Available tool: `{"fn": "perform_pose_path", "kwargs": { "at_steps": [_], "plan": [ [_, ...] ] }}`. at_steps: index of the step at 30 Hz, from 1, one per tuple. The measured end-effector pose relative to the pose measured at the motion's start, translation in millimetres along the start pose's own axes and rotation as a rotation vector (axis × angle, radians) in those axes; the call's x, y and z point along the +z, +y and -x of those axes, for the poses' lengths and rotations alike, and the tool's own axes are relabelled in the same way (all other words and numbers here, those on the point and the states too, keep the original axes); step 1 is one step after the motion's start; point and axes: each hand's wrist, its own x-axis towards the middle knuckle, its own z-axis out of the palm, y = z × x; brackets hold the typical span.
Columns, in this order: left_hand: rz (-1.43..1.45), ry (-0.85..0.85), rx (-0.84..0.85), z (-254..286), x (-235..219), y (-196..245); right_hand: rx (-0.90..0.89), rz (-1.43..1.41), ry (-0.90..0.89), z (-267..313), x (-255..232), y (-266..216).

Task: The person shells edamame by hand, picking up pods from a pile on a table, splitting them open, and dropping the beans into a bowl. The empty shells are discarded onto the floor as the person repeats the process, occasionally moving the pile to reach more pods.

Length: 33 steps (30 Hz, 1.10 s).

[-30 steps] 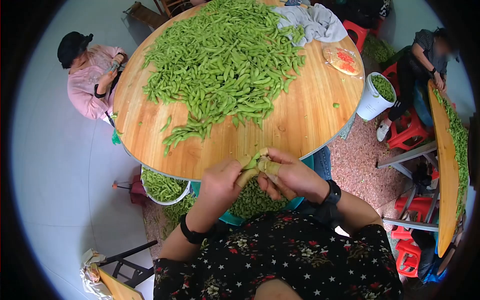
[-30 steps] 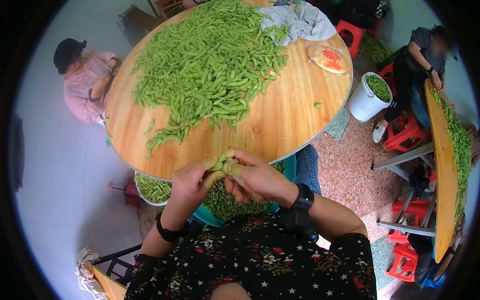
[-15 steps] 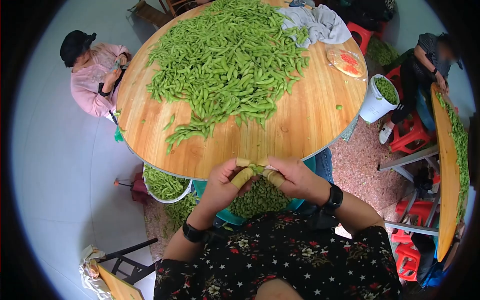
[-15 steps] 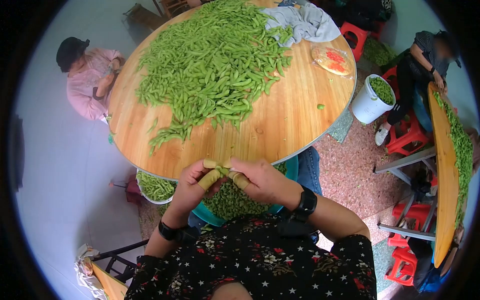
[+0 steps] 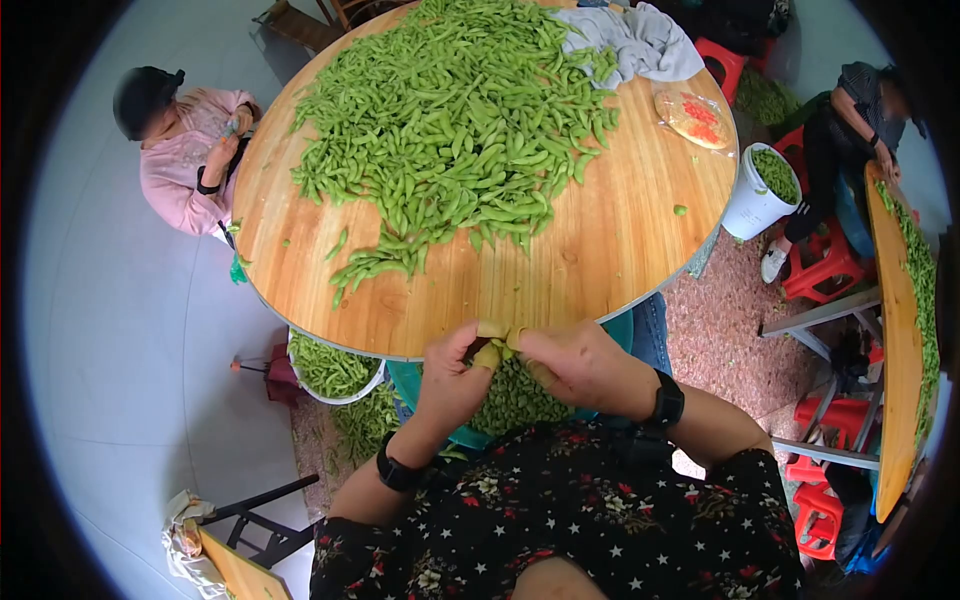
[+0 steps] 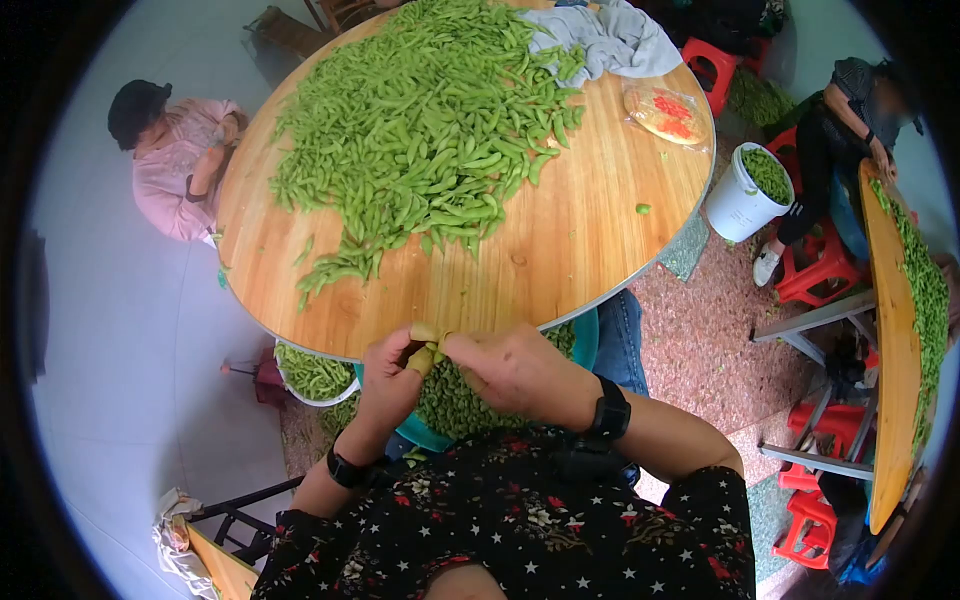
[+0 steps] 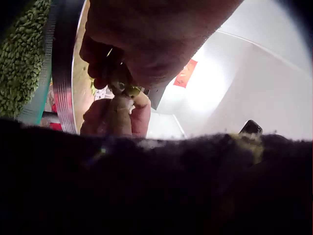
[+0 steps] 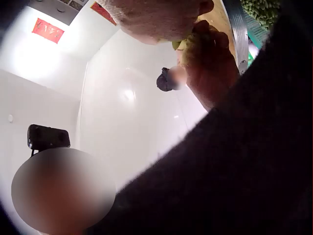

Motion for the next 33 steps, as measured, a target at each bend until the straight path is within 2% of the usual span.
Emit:
{"fn": "perform_pose_path", "kwargs": {
  "at_steps": [2,6,8,12,14,15,17,18,20,21,23,24,26,27,29,30,32,33],
  "plan": [
    [0.028,0.039,0.042,-1,3,-8,-0.037,0.175,-0.074,0,0,-3],
    [0.015,0.045,0.050,0,8,-3,-0.023,0.168,-0.094,2,-1,-4],
    [-0.139,0.049,0.118,0,8,5,-0.032,0.120,-0.065,2,-1,-4],
    [-0.102,0.006,0.055,1,6,-1,0.005,0.051,-0.039,4,-2,-6],
    [-0.311,0.051,0.199,-1,8,8,0.298,-0.269,0.023,3,-8,-2],
    [-0.312,0.050,0.202,-3,4,13,0.297,-0.268,0.025,2,-10,-2],
    [-0.651,-0.063,0.394,-6,-7,21,0.501,-0.468,-0.085,0,-11,-2],
    [-0.654,-0.060,0.394,-5,-8,20,0.497,-0.469,-0.087,1,-9,-1],
    [-0.506,0.012,0.172,-4,-7,18,0.287,-0.153,0.115,2,-2,0],
    [-0.507,0.012,0.175,-5,-5,20,0.285,-0.151,0.117,0,-2,1],
    [-0.532,0.014,0.167,-6,-2,24,0.070,-0.109,0.250,-2,1,3],
    [-0.530,0.009,0.166,-6,-2,25,0.075,-0.108,0.252,-1,3,2],
    [-0.616,-0.033,0.359,-8,-3,26,0.116,-0.124,0.237,-3,4,3],
    [-0.615,-0.032,0.361,-9,-4,26,0.115,-0.122,0.237,-3,3,3],
    [-0.607,-0.118,0.437,-9,-7,27,0.219,-0.326,0.240,-3,2,-1],
    [-0.607,-0.117,0.438,-10,-8,27,0.219,-0.326,0.239,-3,2,0],
    [-0.553,-0.150,0.454,-11,-8,28,0.488,-0.807,0.160,-4,1,1],
    [-0.553,-0.150,0.457,-11,-7,30,0.487,-0.805,0.161,-6,-3,0]
  ]
}}
